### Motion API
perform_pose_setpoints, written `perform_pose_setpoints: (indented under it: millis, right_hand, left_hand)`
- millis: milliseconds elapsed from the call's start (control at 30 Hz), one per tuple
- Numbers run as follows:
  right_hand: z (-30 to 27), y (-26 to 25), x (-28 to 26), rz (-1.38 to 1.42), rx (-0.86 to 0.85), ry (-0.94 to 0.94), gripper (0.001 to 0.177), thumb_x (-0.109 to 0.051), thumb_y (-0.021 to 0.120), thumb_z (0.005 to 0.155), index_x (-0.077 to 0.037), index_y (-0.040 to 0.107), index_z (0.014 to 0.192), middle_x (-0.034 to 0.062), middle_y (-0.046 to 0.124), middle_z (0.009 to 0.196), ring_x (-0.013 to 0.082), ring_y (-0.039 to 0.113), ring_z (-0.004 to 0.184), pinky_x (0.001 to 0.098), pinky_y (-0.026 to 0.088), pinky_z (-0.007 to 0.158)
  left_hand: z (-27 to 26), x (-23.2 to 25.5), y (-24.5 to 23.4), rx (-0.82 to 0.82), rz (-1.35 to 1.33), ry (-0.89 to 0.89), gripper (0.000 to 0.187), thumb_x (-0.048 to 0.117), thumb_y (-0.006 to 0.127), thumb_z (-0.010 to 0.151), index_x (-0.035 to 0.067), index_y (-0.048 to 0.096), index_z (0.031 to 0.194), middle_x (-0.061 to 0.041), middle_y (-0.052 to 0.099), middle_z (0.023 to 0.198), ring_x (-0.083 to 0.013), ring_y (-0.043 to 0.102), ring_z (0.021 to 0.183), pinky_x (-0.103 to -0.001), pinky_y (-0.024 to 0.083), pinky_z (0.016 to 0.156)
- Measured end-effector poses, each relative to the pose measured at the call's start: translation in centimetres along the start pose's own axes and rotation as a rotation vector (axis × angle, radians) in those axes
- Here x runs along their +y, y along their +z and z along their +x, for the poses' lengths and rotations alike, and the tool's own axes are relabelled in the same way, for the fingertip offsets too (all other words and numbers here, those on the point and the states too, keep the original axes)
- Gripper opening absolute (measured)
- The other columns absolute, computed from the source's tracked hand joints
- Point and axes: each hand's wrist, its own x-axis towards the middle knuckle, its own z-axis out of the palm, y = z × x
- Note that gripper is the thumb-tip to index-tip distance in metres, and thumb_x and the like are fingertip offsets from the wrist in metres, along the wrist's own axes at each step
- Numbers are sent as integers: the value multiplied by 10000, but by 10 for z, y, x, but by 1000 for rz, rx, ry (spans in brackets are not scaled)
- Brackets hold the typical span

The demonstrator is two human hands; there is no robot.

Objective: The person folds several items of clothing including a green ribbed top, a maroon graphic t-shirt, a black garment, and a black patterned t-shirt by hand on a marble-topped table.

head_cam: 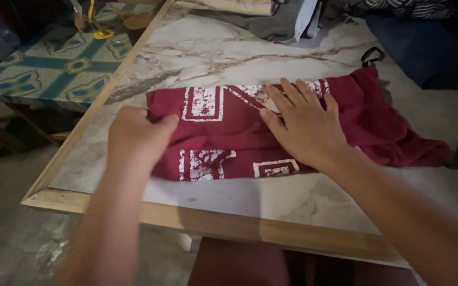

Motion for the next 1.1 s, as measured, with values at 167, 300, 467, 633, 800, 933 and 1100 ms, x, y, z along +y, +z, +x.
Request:
perform_pose_setpoints:
  millis: [167,300,467,633,800,933,1100]
  right_hand:
    - [1,1,6,140,228,-86,527,-487,457,1024,-177,541,1442,128,487,1552,350,398,1449,571,293,1134]
    - [-2,-25,4,643,222,223,453,-478,489,1045,-144,706,1259,92,737,1136,276,698,1077,404,532,961]
    - [0,-65,13,1523,-162,554,456,-546,545,1028,-133,695,1149,15,689,962,189,625,824,377,487,718]
    - [-6,-60,15,1412,-322,523,445,-447,580,999,-31,690,1116,40,710,951,151,646,822,341,500,693]
    - [-6,-64,9,1386,-99,515,383,-76,608,899,-78,651,1280,80,771,1171,167,736,1015,314,588,880]
    - [-21,-82,17,1252,-123,584,410,-139,621,895,-44,660,1292,149,786,1195,220,748,1037,354,587,872]
    - [-32,-74,30,709,-149,567,546,-281,728,893,-207,559,1407,174,623,1315,248,641,1151,394,520,900]
  left_hand:
    - [5,17,3,-255,-832,-166,230,197,704,798,93,722,1002,-104,804,974,-219,802,836,-369,651,713]
    - [3,57,32,-362,-922,78,232,171,676,845,48,690,1042,-118,731,892,-222,720,730,-351,598,642]
    - [-32,118,61,-596,-814,274,212,141,602,922,127,647,1129,-115,749,884,-247,729,694,-373,606,614]
    - [-32,112,64,-507,-533,315,279,158,521,975,139,668,1212,-169,779,900,-347,743,676,-441,552,592]
    - [-21,75,76,168,-141,695,208,161,638,924,83,739,1090,-206,697,1087,-375,721,888,-452,563,768]
    - [-16,63,78,143,-124,605,281,190,678,877,11,683,1094,-252,682,1072,-396,690,957,-462,545,806]
    - [-20,56,81,-187,-86,424,451,222,657,915,50,595,1328,-234,725,1180,-383,743,1089,-431,566,926]
